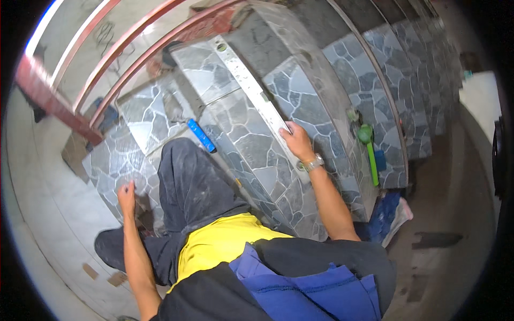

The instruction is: Measuring and preparing a tile for installation on a concrete staircase.

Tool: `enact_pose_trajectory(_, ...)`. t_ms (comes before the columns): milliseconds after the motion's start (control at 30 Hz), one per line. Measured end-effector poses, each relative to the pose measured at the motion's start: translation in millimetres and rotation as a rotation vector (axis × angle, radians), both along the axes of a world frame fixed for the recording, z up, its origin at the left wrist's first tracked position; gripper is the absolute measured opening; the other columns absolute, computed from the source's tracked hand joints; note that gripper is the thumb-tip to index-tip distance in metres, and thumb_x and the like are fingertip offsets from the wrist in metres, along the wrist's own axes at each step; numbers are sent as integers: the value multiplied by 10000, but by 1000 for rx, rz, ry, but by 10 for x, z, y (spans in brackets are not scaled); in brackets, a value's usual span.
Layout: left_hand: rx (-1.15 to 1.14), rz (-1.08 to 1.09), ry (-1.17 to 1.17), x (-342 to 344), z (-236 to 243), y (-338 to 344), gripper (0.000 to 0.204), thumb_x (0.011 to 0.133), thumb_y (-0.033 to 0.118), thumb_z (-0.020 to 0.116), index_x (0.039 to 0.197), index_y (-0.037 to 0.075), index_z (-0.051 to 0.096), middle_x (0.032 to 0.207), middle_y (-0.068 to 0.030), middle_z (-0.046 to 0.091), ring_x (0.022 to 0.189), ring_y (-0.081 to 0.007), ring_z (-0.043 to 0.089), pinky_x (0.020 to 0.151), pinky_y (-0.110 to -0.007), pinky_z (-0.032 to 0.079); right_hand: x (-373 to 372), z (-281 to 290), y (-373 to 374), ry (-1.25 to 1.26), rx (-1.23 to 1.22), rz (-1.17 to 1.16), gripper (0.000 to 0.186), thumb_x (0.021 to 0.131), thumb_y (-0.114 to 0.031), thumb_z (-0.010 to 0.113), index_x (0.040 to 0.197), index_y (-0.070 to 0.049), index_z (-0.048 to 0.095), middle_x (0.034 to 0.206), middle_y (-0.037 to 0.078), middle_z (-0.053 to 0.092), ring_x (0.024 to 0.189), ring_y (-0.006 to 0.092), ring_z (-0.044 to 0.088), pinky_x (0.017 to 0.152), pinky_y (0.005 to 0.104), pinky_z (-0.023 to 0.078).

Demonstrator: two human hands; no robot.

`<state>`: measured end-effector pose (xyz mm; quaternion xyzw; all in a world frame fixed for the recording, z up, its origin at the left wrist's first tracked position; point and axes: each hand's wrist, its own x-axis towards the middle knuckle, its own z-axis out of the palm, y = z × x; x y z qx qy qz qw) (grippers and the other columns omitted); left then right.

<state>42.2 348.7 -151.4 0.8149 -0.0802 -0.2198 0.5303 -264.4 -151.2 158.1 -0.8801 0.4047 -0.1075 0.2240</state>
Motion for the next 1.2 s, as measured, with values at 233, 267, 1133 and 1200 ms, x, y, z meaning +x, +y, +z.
enact_pose_trajectory(233, -312, 227, -92, -550, 696, -283, 135, 1007, 150, 633, 1025, 19, 660, 879, -33, 617, 731, -108, 571, 667, -259, 503, -1399, 1162, 279, -267, 331, -186, 571, 920, -388, 739, 1271, 45, 613, 1026, 60, 662, 912, 129, 590, 834, 301, 500)
enact_pose_trajectory(267, -354, 203, -129, -722, 1141, -519, 272, 986, 62, 628, 1255, 31, 603, 1047, -48, 600, 831, -118, 581, 780, -283, 530, -1616, 1256, 285, -220, 262, -248, 658, 893, -415, 770, 1325, 45, 583, 1068, 90, 680, 947, 157, 618, 854, 312, 506)
enact_pose_trajectory(1133, -1667, -273, -601, -2240, 4860, -1101, 441, 971, 60, 598, 1344, 291, 561, 637, -44, 479, 483, -147, 408, 490, -319, 346, -2016, 1720, -2175, 134, -309, 57, 615, 1025, -409, 601, 1504, -42, 483, 1462, 173, 560, 1255, 294, 601, 959, 385, 518)
enact_pose_trajectory(1200, -1358, -440, -743, -2129, 4689, -1000, 266, 980, 125, 582, 1214, 246, 625, 720, -60, 548, 560, -178, 496, 588, -361, 428, -1703, 1730, -2105, 221, -100, -60, 666, 1019, -431, 599, 1539, -52, 428, 1492, 168, 532, 1245, 316, 602, 945, 389, 531)
